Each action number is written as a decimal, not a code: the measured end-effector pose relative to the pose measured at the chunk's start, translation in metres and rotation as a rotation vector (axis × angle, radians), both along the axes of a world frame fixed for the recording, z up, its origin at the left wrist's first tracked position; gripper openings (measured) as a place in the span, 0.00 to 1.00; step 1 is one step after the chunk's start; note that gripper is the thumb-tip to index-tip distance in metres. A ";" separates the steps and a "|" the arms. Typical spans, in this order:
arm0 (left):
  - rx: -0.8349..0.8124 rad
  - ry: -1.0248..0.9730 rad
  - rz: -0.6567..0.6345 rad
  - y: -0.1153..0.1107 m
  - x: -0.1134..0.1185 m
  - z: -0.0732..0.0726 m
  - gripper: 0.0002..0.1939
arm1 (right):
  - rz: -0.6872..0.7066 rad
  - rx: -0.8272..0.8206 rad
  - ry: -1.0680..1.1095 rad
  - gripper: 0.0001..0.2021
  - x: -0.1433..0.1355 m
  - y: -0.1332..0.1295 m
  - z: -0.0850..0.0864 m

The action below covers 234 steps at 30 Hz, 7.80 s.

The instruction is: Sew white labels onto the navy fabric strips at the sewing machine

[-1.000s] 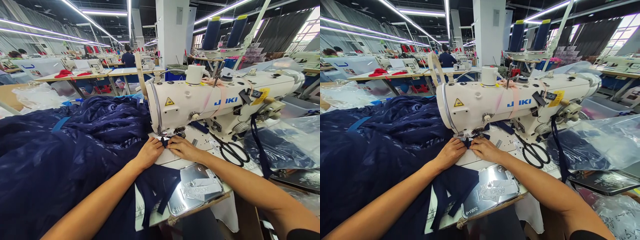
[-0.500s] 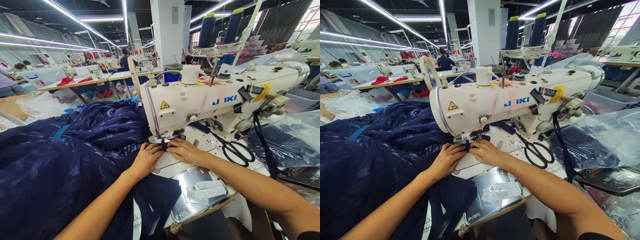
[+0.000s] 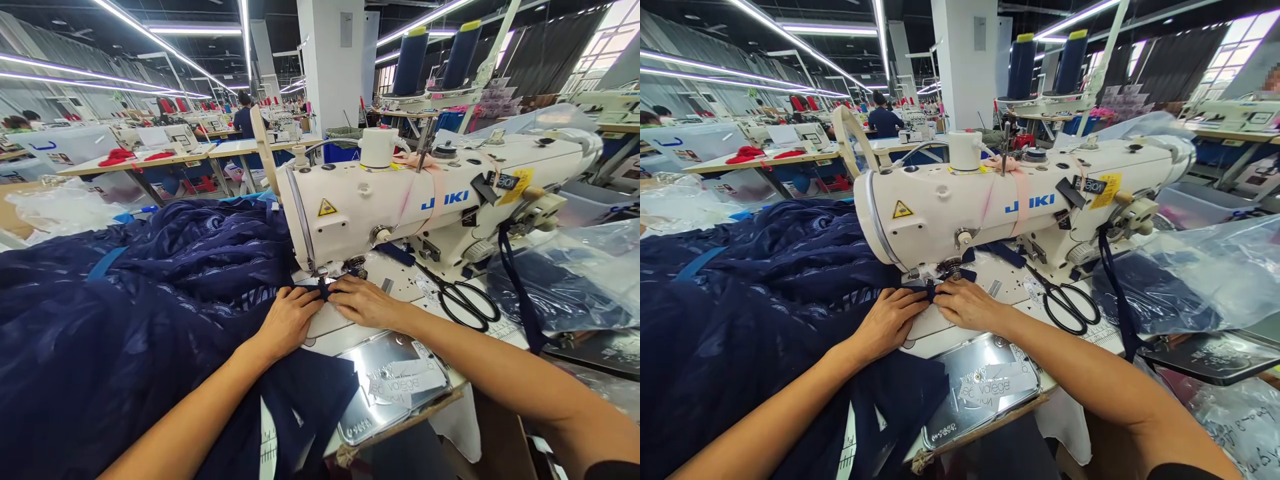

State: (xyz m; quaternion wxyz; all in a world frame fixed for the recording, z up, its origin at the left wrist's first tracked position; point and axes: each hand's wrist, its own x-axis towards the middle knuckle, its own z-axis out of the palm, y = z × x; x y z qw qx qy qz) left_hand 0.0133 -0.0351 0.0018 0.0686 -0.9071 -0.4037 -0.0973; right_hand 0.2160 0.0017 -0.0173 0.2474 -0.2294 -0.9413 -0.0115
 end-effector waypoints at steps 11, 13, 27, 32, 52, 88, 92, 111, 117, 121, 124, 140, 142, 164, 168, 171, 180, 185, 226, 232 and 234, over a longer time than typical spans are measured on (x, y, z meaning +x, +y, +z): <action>-0.056 -0.015 0.063 0.010 -0.001 0.002 0.22 | -0.071 0.018 -0.035 0.14 -0.003 0.004 -0.004; -0.054 -0.018 0.067 0.014 -0.002 0.001 0.21 | -0.081 0.001 -0.049 0.15 -0.003 0.005 -0.003; 0.208 0.220 0.317 -0.002 0.017 0.003 0.14 | -0.264 -0.079 -0.212 0.22 -0.009 0.006 0.008; 0.235 0.233 0.402 -0.002 0.018 0.003 0.15 | -0.266 -0.025 -0.298 0.25 -0.008 -0.003 0.020; 0.186 0.222 0.254 0.022 0.013 0.008 0.13 | -0.213 -0.065 -0.272 0.13 -0.004 -0.014 0.020; -0.039 0.198 0.168 -0.015 0.016 0.022 0.09 | -0.327 0.079 -0.302 0.15 0.005 0.004 0.011; -0.200 0.168 0.159 -0.033 0.016 0.029 0.08 | -0.338 0.048 -0.301 0.15 0.005 0.005 0.011; -0.262 -0.172 0.366 -0.005 0.065 0.024 0.12 | -0.319 -0.126 -0.046 0.06 0.085 -0.025 0.043; -0.169 -0.172 0.528 -0.003 0.044 0.003 0.14 | -0.166 -0.320 -0.156 0.06 0.103 -0.054 0.048; -0.113 -0.113 0.576 -0.011 0.035 0.004 0.15 | -0.067 -0.389 -0.296 0.04 0.092 -0.072 0.053; -0.133 -0.136 0.569 -0.015 0.039 0.004 0.16 | -0.054 -0.378 -0.394 0.03 0.082 -0.079 0.054; -0.155 -0.256 0.512 -0.016 0.038 0.000 0.15 | -0.135 -0.598 -0.572 0.07 0.081 -0.080 0.058; -0.162 -0.273 0.503 -0.016 0.038 0.000 0.15 | -0.149 -0.679 -0.426 0.07 0.083 -0.075 0.059; -0.472 -0.849 0.373 -0.020 0.035 0.000 0.12 | -0.277 -1.018 0.576 0.14 0.035 -0.047 0.036; -0.547 -0.957 0.369 -0.021 0.036 0.001 0.11 | -0.201 -0.801 0.759 0.17 0.027 -0.046 0.031; -0.651 -1.099 0.362 -0.023 0.037 0.004 0.10 | -0.180 -0.769 0.849 0.18 0.018 -0.048 0.030; -0.892 -1.387 0.418 -0.033 0.038 0.016 0.13 | -0.022 -0.776 0.777 0.17 -0.004 -0.060 0.034; -0.964 -1.444 0.386 -0.037 0.040 0.021 0.15 | -0.023 -0.715 0.752 0.16 -0.006 -0.058 0.034; 0.285 0.289 -0.141 -0.016 0.053 0.026 0.17 | -0.882 -0.239 -0.293 0.09 0.068 0.055 0.045; 0.221 0.321 -0.086 -0.025 0.042 0.014 0.15 | -0.771 -0.087 -0.310 0.14 0.064 0.025 0.048; 0.234 0.347 -0.101 -0.026 0.033 0.011 0.16 | -0.519 0.091 -0.291 0.13 0.050 0.010 0.043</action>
